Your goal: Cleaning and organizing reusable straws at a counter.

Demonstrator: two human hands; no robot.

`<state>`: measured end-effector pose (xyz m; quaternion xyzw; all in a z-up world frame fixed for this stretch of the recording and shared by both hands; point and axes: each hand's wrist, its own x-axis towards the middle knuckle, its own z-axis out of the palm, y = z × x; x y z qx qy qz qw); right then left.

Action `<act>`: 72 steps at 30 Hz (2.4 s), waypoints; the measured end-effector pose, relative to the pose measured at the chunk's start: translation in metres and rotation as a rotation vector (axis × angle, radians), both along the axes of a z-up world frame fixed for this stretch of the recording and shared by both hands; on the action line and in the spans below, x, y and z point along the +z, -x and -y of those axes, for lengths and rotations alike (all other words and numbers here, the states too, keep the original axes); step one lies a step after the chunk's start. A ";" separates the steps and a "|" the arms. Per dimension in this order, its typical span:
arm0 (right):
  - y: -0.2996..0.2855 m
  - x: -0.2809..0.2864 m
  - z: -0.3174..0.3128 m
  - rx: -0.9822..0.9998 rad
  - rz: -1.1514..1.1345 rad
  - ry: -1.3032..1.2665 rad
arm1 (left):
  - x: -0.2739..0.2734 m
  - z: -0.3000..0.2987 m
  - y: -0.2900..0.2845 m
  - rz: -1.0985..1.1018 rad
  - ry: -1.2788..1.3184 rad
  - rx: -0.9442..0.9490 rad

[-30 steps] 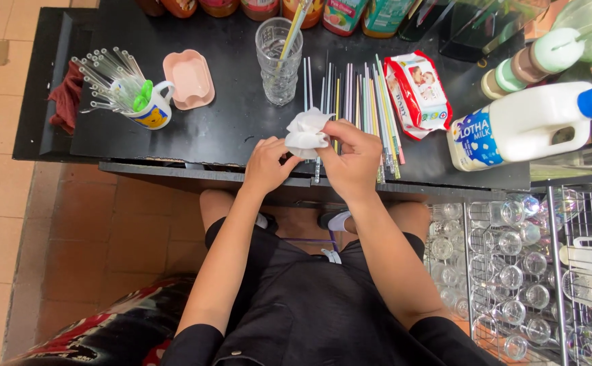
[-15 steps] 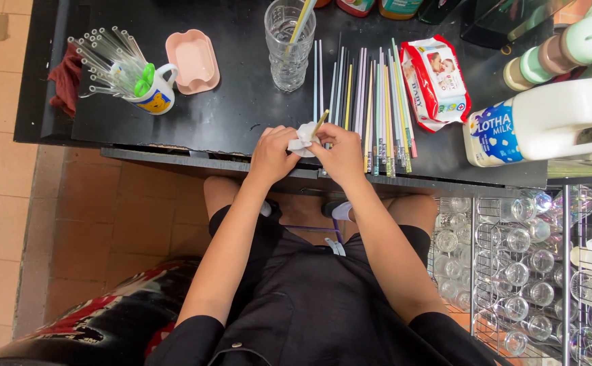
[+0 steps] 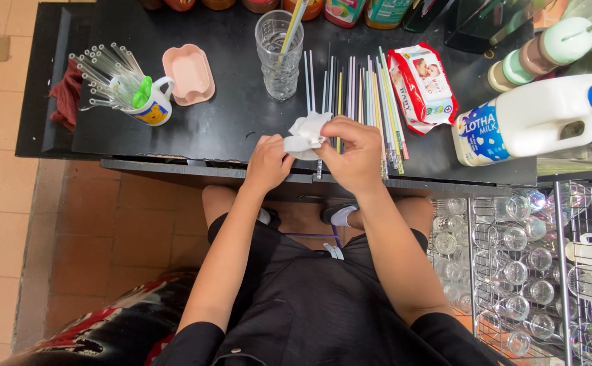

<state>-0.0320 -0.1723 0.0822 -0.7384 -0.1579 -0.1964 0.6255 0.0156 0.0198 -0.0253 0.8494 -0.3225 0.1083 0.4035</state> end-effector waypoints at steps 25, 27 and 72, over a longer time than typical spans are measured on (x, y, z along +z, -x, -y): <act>-0.001 -0.001 0.008 -0.021 -0.159 -0.197 | 0.009 0.005 0.002 -0.148 0.047 0.041; -0.004 -0.005 0.008 -0.018 -0.145 -0.321 | 0.008 0.004 0.001 -0.155 0.052 0.037; -0.021 -0.085 -0.004 -0.111 -0.421 0.070 | 0.009 0.000 -0.003 -0.076 0.033 -0.011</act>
